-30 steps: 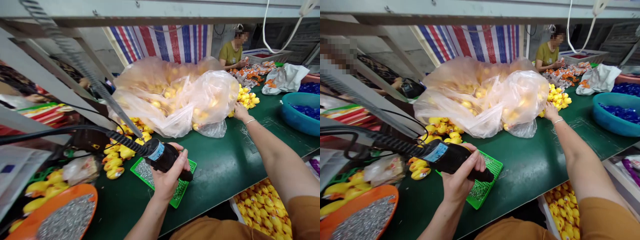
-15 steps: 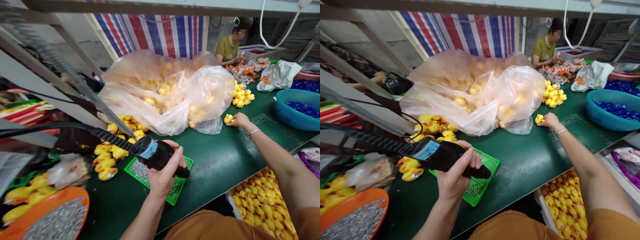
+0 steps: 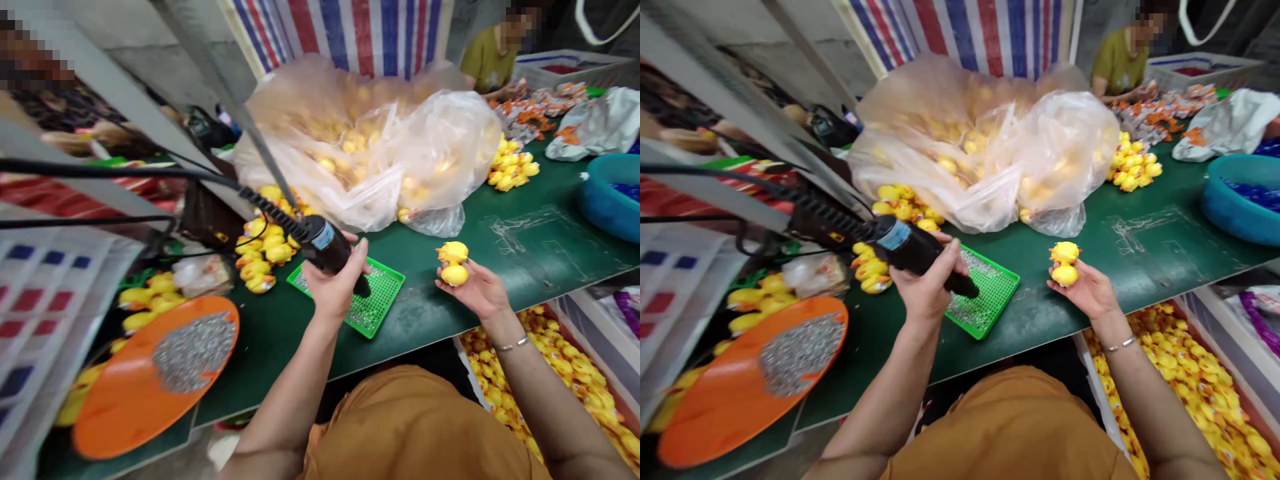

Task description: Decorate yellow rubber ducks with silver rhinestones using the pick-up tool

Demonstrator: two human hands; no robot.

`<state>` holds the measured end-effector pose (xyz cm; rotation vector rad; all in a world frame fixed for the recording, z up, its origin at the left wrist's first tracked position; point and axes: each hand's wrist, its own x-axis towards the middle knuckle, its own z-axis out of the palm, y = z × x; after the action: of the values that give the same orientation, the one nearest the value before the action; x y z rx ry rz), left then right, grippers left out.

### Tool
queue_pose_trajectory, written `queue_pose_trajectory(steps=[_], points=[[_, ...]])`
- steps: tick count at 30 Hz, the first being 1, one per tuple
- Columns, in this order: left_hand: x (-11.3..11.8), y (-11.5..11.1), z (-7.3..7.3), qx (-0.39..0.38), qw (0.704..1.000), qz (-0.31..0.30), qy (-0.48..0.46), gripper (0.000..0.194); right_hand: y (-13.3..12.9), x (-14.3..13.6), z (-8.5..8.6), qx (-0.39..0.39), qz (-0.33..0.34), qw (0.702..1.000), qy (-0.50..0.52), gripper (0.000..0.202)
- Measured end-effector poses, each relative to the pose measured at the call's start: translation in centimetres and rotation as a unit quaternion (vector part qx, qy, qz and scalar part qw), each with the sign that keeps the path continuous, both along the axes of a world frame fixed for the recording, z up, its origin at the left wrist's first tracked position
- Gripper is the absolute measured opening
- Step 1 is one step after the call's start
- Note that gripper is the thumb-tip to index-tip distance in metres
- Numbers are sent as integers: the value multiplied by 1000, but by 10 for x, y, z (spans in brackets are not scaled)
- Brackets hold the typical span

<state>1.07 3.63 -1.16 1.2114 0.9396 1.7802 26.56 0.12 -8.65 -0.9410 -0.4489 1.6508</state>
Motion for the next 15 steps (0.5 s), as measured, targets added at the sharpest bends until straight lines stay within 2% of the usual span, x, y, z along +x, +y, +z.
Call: queue_pose_trajectory(steps=[3,7,10,15], points=[[-3,5,-5,12,1000,10,-3,24,-13,-33,-6,-29,23,999,11,36],[-2,7,-13,21,1000,11,-9,19,-23,-62,-13,-95,40,995,-15,34],[-3,4,-17,13,1000,15,-12,19,-28,-73,-12,-93,57,994,-2,41],[-5,-6,-20,-16,1000,-18,-5,20,-34,-82,-8,-74,62,995,-19,44]])
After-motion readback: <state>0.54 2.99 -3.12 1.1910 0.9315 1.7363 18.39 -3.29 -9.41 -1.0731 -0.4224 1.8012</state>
